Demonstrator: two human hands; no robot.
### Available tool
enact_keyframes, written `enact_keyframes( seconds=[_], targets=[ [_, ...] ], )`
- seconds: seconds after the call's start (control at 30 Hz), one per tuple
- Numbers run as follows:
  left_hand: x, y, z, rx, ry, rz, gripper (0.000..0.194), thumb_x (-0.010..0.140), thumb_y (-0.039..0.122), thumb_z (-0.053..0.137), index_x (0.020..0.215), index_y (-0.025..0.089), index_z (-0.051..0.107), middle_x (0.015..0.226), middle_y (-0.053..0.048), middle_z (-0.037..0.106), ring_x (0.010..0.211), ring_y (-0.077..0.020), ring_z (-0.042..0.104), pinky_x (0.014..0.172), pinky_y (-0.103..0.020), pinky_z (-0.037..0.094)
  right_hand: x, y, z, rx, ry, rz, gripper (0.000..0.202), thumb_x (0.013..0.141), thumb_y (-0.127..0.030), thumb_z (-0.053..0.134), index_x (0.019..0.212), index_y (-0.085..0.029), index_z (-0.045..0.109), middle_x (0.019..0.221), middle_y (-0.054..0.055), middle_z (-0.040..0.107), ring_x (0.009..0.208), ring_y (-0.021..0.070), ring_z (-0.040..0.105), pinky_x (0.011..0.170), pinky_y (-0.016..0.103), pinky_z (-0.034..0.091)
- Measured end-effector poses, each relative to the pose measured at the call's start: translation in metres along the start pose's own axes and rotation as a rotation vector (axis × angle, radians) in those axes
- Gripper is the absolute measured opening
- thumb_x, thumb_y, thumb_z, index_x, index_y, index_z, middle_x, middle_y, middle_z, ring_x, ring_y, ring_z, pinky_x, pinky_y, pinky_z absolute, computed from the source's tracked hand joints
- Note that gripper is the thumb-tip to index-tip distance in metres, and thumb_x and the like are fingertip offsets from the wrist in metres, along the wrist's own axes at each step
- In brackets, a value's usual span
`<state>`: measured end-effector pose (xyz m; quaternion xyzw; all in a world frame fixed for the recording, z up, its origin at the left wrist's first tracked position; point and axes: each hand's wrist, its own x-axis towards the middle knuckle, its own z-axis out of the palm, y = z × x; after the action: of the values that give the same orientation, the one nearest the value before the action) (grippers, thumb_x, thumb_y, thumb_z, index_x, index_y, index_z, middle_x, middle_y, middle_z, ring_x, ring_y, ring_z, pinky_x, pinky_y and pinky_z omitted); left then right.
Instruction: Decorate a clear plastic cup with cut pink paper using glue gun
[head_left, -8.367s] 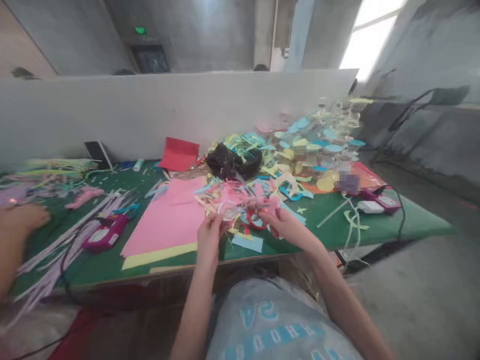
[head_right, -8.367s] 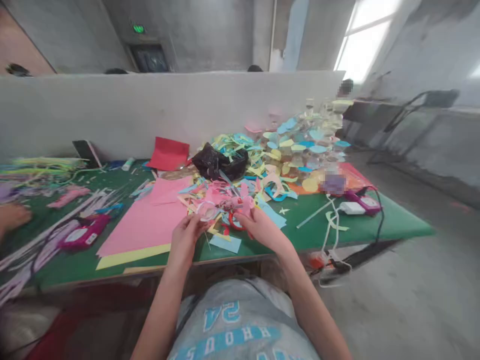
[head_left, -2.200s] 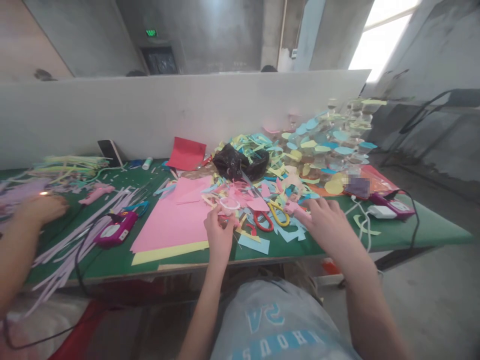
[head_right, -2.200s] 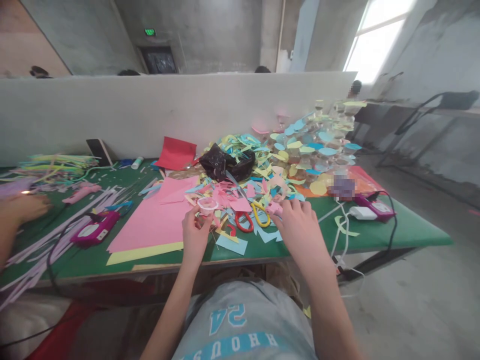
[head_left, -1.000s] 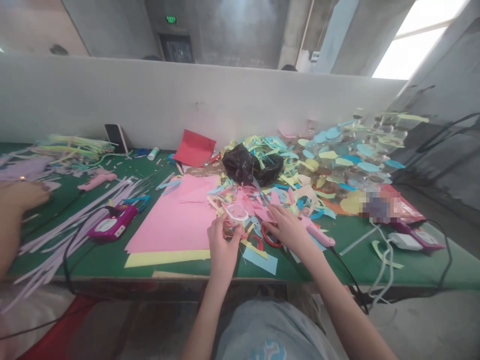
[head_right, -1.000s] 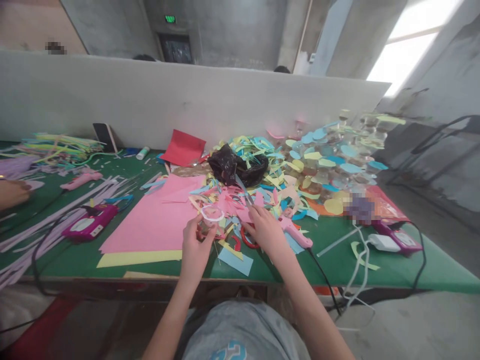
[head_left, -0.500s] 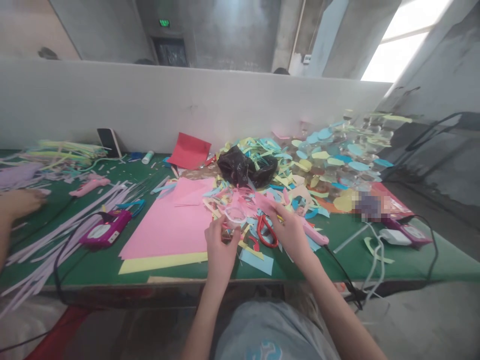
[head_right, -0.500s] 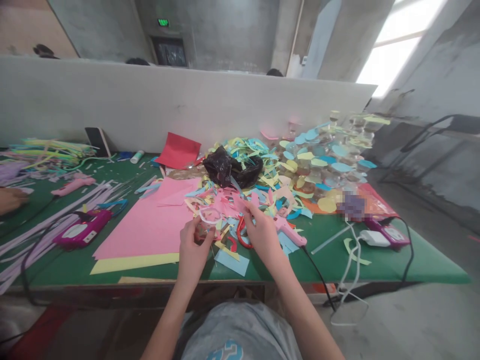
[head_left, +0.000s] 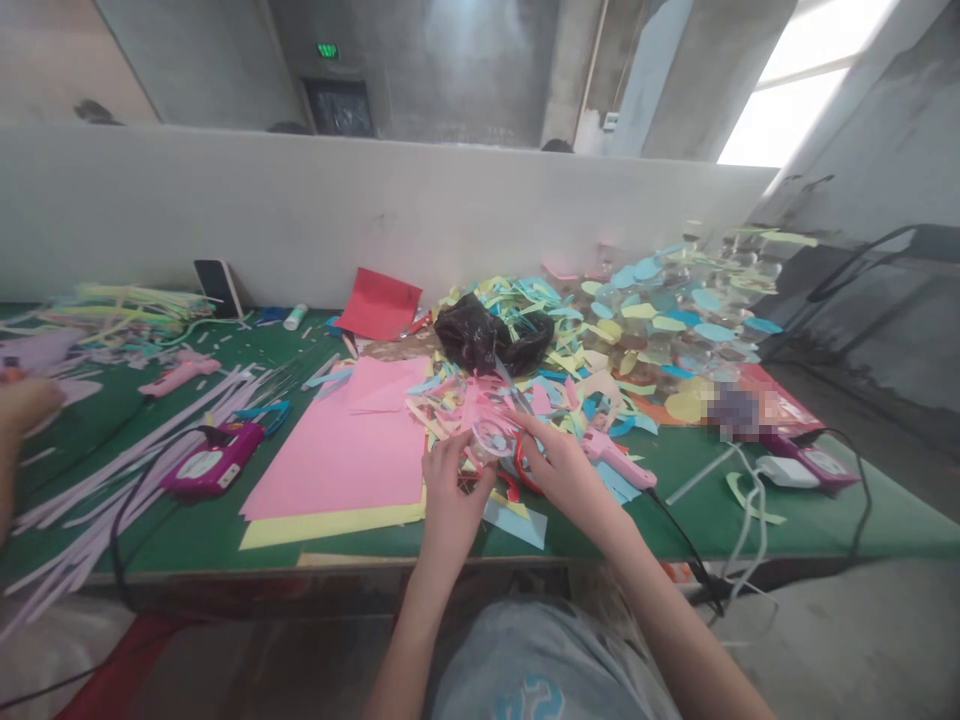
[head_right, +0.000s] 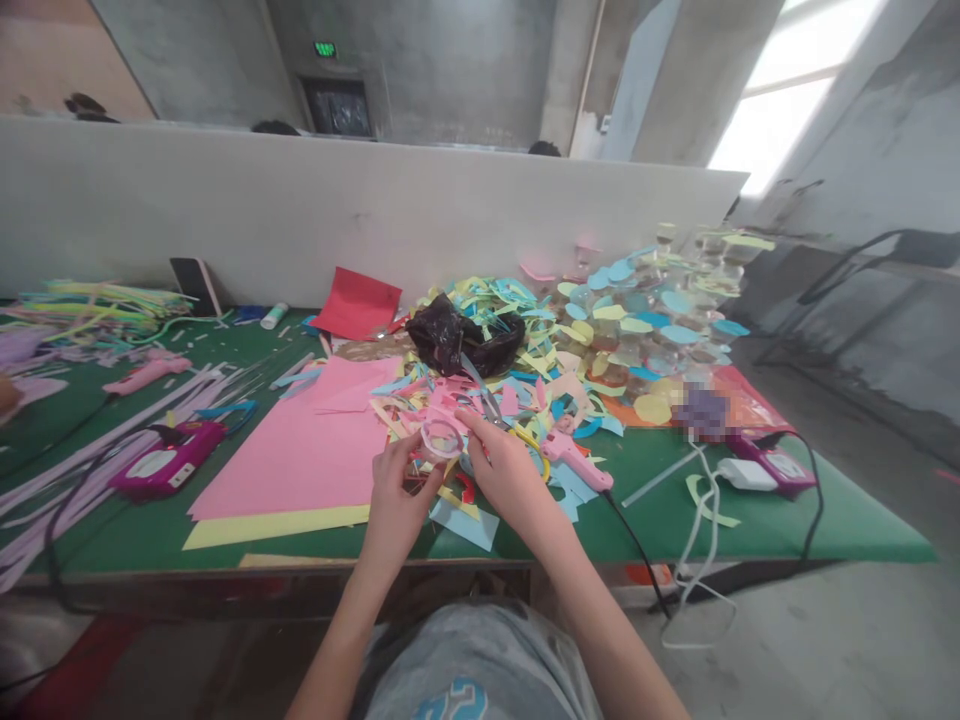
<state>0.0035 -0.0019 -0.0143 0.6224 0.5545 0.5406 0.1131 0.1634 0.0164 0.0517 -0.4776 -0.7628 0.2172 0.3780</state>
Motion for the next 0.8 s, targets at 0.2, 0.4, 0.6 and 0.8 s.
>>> enact_keyframes(
  seconds=[0.2, 0.4, 0.6, 0.8],
  targets=[
    [-0.0006, -0.0017, 0.0013, -0.009, -0.005, 0.009, 0.033, 0.085, 0.025, 0.065, 0.117, 0.022, 0.06, 0.111, -0.01, 0.062, 0.101, -0.0242, 0.052, 0.07, -0.033, 0.055, -0.0005, 0.0014, 0.0012, 0.009, -0.042, 0.001, 0.046, 0.094, -0.019, 0.038, 0.133, -0.022, 0.062, 0.129, 0.008, 0.068, 0.119, 0.0252, 0.064, 0.097, 0.039, 0.051],
    [-0.0016, -0.0021, 0.0015, 0.027, 0.003, 0.047, 0.033, 0.086, 0.026, 0.065, 0.118, 0.023, 0.059, 0.112, -0.009, 0.062, 0.102, -0.025, 0.052, 0.073, -0.035, 0.054, -0.0029, 0.0028, 0.0019, 0.018, -0.06, -0.007, 0.047, 0.094, -0.019, 0.037, 0.134, -0.019, 0.061, 0.125, 0.01, 0.07, 0.114, 0.0263, 0.066, 0.095, 0.041, 0.052],
    [-0.0015, -0.0031, 0.001, 0.056, -0.006, 0.067, 0.032, 0.087, 0.026, 0.064, 0.118, 0.023, 0.058, 0.113, -0.009, 0.063, 0.104, -0.0258, 0.053, 0.076, -0.037, 0.051, -0.0039, 0.0025, 0.0031, 0.022, -0.069, -0.022, 0.045, 0.094, -0.019, 0.037, 0.132, -0.021, 0.062, 0.126, 0.01, 0.069, 0.117, 0.0239, 0.064, 0.098, 0.04, 0.051],
    [-0.0015, -0.0036, 0.0015, 0.059, 0.017, 0.091, 0.032, 0.086, 0.025, 0.064, 0.117, 0.024, 0.058, 0.112, -0.008, 0.062, 0.104, -0.0254, 0.054, 0.077, -0.037, 0.051, -0.0056, 0.0036, 0.0019, 0.023, -0.085, -0.082, 0.044, 0.097, -0.021, 0.037, 0.132, -0.021, 0.062, 0.133, 0.01, 0.064, 0.125, 0.0227, 0.058, 0.105, 0.04, 0.047]
  ],
)
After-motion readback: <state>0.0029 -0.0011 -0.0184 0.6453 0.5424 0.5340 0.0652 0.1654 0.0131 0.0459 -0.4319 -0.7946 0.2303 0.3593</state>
